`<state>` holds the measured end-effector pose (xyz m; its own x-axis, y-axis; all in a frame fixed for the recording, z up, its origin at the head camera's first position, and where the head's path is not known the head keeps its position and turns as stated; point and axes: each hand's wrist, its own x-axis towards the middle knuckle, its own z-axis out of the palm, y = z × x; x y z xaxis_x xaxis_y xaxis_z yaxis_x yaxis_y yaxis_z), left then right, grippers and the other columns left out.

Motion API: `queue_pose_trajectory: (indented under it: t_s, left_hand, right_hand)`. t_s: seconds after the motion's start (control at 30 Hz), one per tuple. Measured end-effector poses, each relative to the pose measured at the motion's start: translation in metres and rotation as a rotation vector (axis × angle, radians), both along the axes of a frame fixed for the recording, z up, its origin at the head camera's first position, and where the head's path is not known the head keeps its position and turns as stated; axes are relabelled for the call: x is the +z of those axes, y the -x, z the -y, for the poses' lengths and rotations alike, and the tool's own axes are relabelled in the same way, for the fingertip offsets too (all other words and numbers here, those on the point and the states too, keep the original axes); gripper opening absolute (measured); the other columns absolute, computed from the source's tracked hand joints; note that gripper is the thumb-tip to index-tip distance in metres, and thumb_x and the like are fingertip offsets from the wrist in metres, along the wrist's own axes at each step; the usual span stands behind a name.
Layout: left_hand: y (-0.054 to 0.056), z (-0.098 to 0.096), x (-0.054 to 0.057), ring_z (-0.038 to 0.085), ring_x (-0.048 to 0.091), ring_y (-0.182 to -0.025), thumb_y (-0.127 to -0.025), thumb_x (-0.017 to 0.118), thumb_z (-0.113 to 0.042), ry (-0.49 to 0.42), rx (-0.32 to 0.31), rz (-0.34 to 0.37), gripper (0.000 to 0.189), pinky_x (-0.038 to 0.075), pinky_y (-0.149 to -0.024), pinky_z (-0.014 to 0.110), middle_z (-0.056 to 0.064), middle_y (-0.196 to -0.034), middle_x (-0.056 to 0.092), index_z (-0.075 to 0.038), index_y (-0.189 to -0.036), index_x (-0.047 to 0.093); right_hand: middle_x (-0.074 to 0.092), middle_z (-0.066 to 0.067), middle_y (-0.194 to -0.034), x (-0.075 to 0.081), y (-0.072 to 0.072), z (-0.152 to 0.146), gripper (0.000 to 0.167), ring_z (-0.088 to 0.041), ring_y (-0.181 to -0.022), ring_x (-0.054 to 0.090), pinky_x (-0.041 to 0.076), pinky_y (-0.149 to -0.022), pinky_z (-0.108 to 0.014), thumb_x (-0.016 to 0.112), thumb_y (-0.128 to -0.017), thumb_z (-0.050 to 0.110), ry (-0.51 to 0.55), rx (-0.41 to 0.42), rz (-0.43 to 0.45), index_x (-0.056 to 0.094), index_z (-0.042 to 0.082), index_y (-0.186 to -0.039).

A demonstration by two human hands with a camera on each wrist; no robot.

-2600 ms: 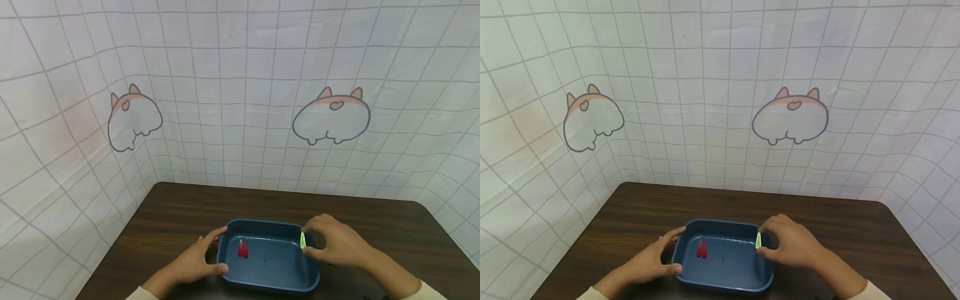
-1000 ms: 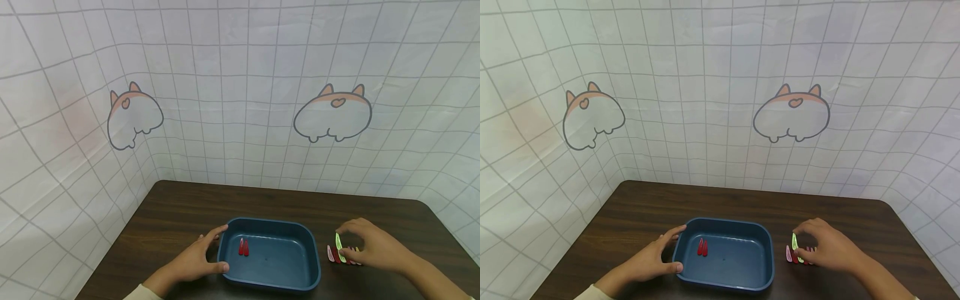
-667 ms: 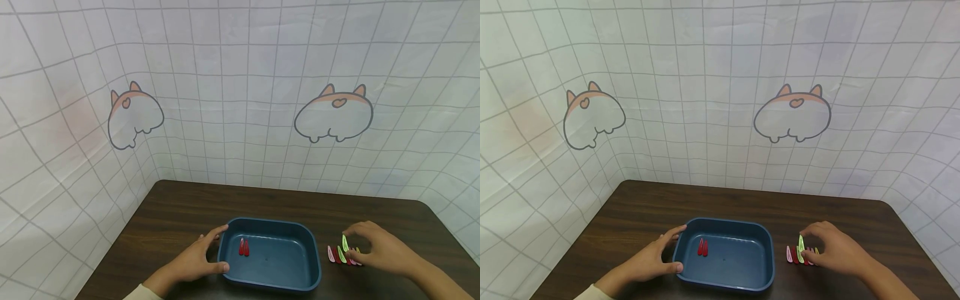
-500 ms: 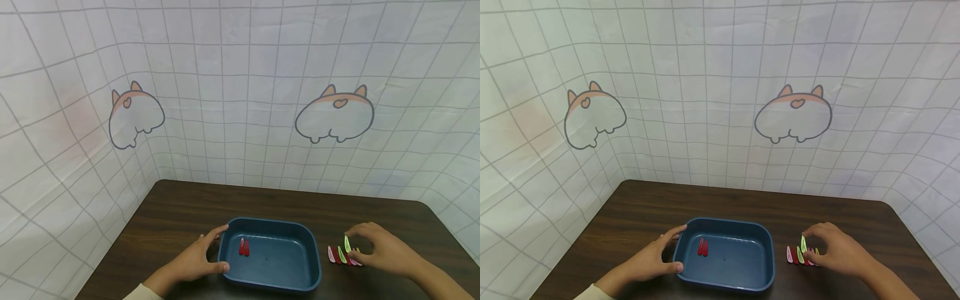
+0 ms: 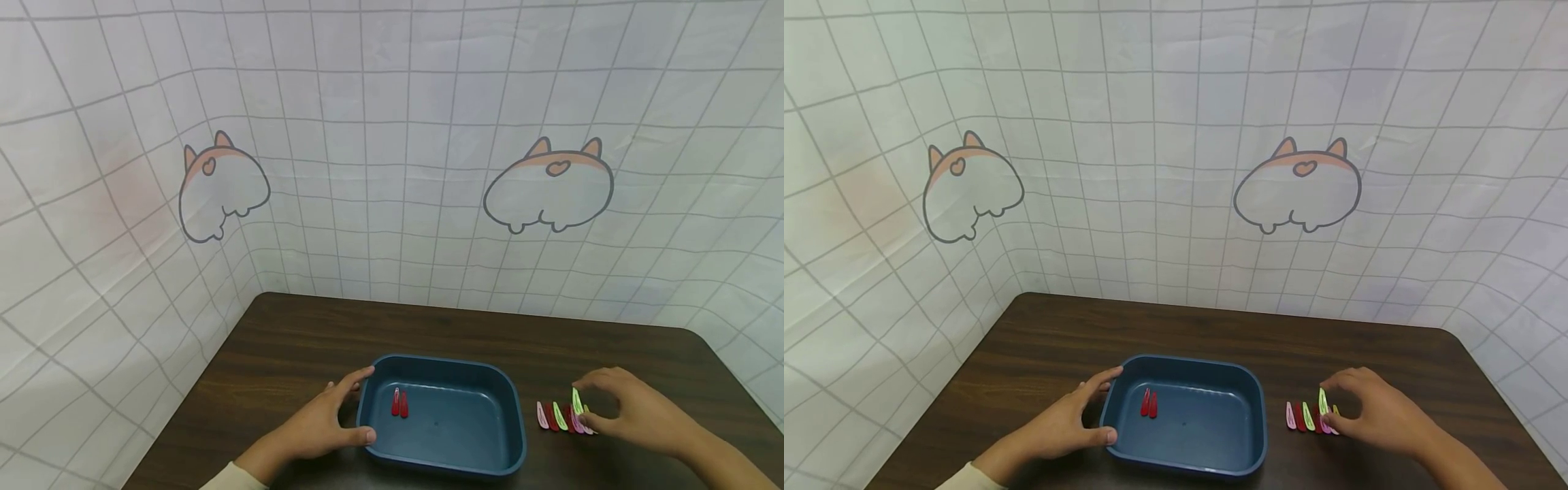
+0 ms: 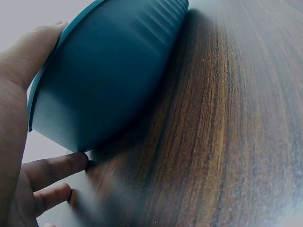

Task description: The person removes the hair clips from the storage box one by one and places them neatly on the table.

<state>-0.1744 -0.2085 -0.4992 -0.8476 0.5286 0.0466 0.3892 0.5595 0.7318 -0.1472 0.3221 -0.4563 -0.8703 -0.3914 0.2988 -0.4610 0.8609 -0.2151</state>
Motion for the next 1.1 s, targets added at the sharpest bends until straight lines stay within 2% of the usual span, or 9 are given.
queue_pose_trajectory:
  t_s: [0.47,0.73,1.1]
  left_hand:
    - [-0.001,-0.002,0.001,0.028,0.052,-0.136,-0.087,0.078,-0.051,0.016,0.015,-0.003,0.09,0.007,-0.118,0.069,0.011,-0.145,0.057,-0.039,-0.16,0.026]
    - [-0.001,-0.002,0.002,0.029,0.051,-0.137,-0.087,0.078,-0.052,0.021,0.019,-0.001,0.09,0.007,-0.118,0.069,0.012,-0.146,0.056,-0.038,-0.16,0.027]
    - [-0.001,-0.002,0.002,0.029,0.051,-0.137,-0.087,0.078,-0.053,0.031,0.02,-0.002,0.09,0.007,-0.118,0.069,0.012,-0.147,0.055,-0.038,-0.16,0.027]
  right_hand:
    - [0.066,0.0,-0.12,-0.009,0.003,-0.013,0.045,-0.034,-0.113,0.061,0.055,-0.086,-0.057,0.087,-0.08,0.044,0.013,-0.012,0.099,0.072,0.02,-0.114]
    - [0.066,-0.002,-0.122,-0.013,0.003,-0.019,0.045,-0.038,-0.114,0.06,0.054,-0.086,-0.06,0.087,-0.08,0.043,0.034,-0.015,0.136,0.072,0.019,-0.115]
    - [0.067,-0.003,-0.12,-0.022,0.004,-0.029,0.045,-0.038,-0.114,0.06,0.053,-0.087,-0.062,0.088,-0.079,0.042,0.021,-0.027,0.131,0.073,0.019,-0.114]
